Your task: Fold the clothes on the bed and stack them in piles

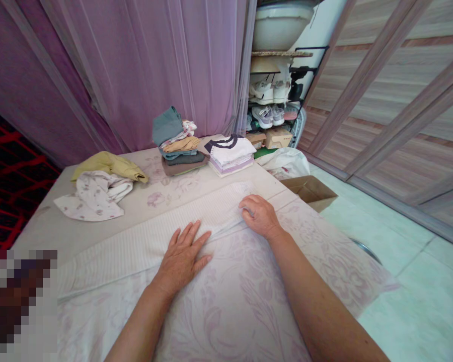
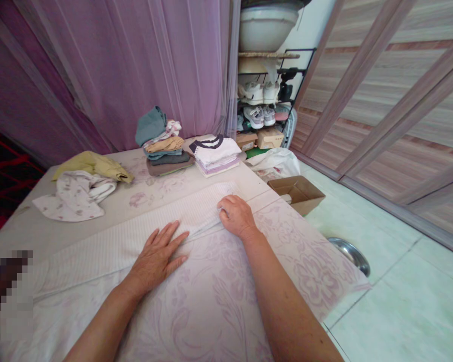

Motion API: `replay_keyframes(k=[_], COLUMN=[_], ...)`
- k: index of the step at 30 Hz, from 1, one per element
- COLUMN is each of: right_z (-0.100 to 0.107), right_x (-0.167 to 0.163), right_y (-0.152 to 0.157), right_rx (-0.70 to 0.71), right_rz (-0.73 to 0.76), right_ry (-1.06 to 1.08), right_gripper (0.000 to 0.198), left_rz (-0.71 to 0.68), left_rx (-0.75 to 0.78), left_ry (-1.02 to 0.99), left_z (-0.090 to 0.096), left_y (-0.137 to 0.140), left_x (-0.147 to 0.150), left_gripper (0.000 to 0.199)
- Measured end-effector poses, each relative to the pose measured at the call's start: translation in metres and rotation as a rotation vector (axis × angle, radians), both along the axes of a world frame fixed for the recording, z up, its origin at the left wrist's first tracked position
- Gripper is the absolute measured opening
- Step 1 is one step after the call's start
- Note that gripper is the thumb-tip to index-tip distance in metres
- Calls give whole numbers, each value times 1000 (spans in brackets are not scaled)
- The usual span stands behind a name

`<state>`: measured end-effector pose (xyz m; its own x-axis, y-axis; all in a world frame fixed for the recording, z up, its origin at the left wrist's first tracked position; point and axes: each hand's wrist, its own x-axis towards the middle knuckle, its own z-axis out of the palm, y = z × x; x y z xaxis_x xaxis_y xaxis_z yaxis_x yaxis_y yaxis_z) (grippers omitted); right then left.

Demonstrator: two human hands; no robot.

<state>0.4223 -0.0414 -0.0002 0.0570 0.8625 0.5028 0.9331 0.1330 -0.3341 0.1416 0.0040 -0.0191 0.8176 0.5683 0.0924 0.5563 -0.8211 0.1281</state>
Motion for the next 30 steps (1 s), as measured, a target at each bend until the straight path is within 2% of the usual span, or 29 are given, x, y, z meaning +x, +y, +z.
replay_keyframes(k=[3, 7, 13, 19, 21, 24, 30], right_z=[0, -5, -6, -4, -4, -1, 3], right_x=[-15, -23, -23, -21, -20, -19, -21], right_y=[3, 5, 4, 4, 4, 3, 0], right_rx=[-53, -153, -228, -127, -136, -213, -281], right_rz=[170, 239, 271, 238, 251, 279, 247], right_ry=[7, -18, -43, -83, -94, -99, -58], right_gripper=[17, 15, 21, 23, 23, 24, 21], left_rz=[-25, -48, -32, -31, -26, -12, 139], left_rx=[-15, -44, -41, -59, -66, -70, -65], left_ry=[31, 41, 3, -30, -47, -95, -291], left_z=[2, 4, 3, 2, 2, 1, 1], left_y=[-1, -4, -5, -5, -5, -5, -1], left_x=[1, 4, 4, 3, 2, 3, 9], left_gripper=[53, 52, 53, 59, 62, 56, 31])
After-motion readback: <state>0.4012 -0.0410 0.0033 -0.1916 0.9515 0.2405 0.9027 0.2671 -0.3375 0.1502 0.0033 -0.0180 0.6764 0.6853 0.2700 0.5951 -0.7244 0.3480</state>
